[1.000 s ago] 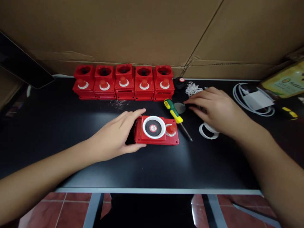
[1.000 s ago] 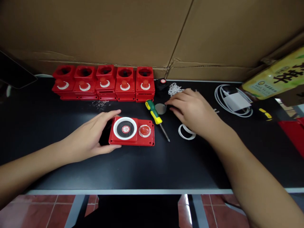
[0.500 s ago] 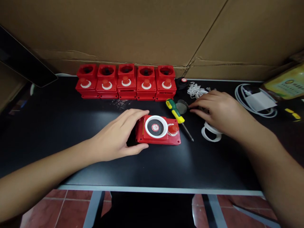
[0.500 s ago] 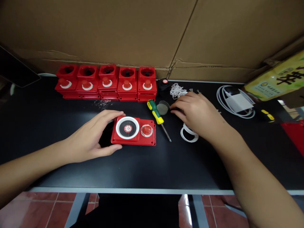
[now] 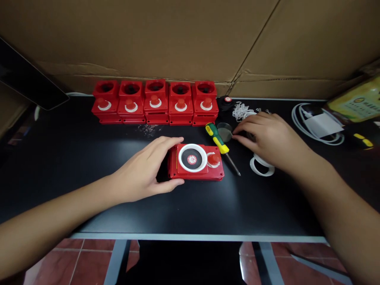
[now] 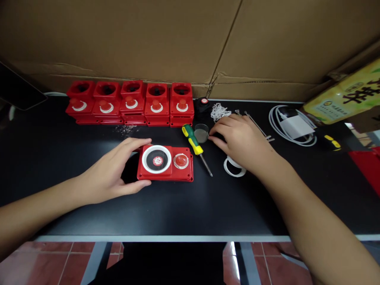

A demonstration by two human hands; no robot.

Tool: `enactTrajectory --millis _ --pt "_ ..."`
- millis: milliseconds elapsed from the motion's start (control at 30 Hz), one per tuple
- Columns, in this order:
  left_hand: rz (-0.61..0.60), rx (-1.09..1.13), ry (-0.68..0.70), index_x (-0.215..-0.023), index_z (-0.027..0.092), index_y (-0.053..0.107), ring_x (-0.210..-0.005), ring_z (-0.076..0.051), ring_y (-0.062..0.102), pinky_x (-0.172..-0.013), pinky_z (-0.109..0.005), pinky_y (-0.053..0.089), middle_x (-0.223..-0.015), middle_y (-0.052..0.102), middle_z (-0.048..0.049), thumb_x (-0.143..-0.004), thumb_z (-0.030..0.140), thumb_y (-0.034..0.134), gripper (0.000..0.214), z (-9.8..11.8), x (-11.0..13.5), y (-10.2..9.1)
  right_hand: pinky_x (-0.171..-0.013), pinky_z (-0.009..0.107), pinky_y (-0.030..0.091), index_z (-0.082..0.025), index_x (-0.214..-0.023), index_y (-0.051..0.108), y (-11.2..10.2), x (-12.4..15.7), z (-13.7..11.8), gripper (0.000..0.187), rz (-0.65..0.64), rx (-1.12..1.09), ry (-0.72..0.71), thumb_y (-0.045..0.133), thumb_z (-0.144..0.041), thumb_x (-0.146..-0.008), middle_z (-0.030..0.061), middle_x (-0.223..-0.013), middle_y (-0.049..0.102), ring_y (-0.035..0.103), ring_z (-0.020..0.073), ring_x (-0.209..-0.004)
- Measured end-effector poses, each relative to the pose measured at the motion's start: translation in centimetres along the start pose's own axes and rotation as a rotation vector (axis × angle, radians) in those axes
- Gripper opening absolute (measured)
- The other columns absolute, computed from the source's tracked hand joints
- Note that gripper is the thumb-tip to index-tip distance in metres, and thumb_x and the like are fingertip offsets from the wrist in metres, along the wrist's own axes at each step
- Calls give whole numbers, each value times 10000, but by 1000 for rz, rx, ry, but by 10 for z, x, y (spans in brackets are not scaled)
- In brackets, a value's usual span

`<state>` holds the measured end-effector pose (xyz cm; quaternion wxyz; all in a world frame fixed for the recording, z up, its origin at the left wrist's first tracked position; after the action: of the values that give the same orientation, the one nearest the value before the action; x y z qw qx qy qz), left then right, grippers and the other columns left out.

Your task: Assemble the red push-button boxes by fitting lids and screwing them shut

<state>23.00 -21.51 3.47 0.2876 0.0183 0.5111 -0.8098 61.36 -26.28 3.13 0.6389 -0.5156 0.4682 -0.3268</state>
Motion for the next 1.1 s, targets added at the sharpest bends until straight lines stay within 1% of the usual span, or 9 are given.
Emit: enactTrajectory --millis 100,267,400,533,667,800,900,1000,1100 --pt "-27 4 -10 -1729 175 405 -1484 -371 700 -1284 -518 606 -1629 654 -223 -1087 434 800 797 0 0 -1 -924 604 597 -266 -1069 800 2 0 1 202 23 -14 5 629 -357 -1127 150 -1095 850 794 423 -1060" --pt "-33 12 -11 -1734 189 399 -1483 -379 706 -1279 -535 610 -1636 653 -224 -1083 432 797 801 0 1 -2 -919 603 612 -301 -1069 803 4 0 3 173 52 -66 4 643 -351 -1112 125 -1078 843 788 400 -1032" --pt "-8 31 -7 -1744 208 396 -1474 -390 711 -1262 -554 624 -1639 656 -220 -1072 439 802 818 -1 1 -1 -934 610 620 -285 -1075 812 6 -1 3 171 57 -84 25 655 -347 -1101 132 -1089 845 795 403 -1034" --pt "-42 27 -16 -1755 212 378 -1498 -398 695 -1283 -571 607 -1667 632 -227 -1074 423 803 830 0 0 -2 -978 616 636 -264 -1145 837 7 -1 4 198 69 -123 31 655 -327 -1094 147 -1141 852 812 408 -1085" --pt "-40 17 -15 -1749 203 377 -1507 -395 688 -1282 -567 608 -1663 629 -231 -1077 422 803 825 1 0 -2 -1034 597 664 -249 -1198 854 9 -1 5 257 67 -157 8 623 -329 -1120 144 -1204 857 826 385 -1147" --pt "-38 7 -13 -1739 190 383 -1516 -391 682 -1286 -552 607 -1665 623 -234 -1087 439 793 809 1 0 -2 -1033 594 681 -234 -1194 873 9 -1 5 301 65 -167 -9 597 -341 -1137 153 -1205 853 830 379 -1148" --pt "-49 17 -18 -1741 206 383 -1521 -395 677 -1294 -562 602 -1676 615 -229 -1089 447 788 805 2 0 -2 -1032 605 688 -249 -1195 878 9 -1 5 297 60 -168 -13 599 -329 -1130 148 -1200 853 830 380 -1139" --pt "-52 27 -15 -1753 207 365 -1523 -396 674 -1294 -571 602 -1677 610 -234 -1089 440 792 823 2 -1 -2 -1038 604 693 -240 -1192 874 9 -1 5 294 65 -166 -13 595 -305 -1123 154 -1204 852 831 378 -1136" --pt "-15 59 13 -1783 242 329 -1532 -394 668 -1281 -583 614 -1684 602 -228 -1084 402 800 858 3 -2 -3 -1017 586 701 -248 -1179 871 9 0 5 288 66 -167 -9 593 -288 -1116 147 -1188 849 833 368 -1112"
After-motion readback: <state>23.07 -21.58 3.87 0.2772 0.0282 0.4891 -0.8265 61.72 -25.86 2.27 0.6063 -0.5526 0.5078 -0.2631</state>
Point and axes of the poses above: each hand's wrist, its own x-axis away from the middle knuckle, its own y-axis out of the palm, z = x × y, the point moved 1 cm from there along -x, towards the middle knuckle
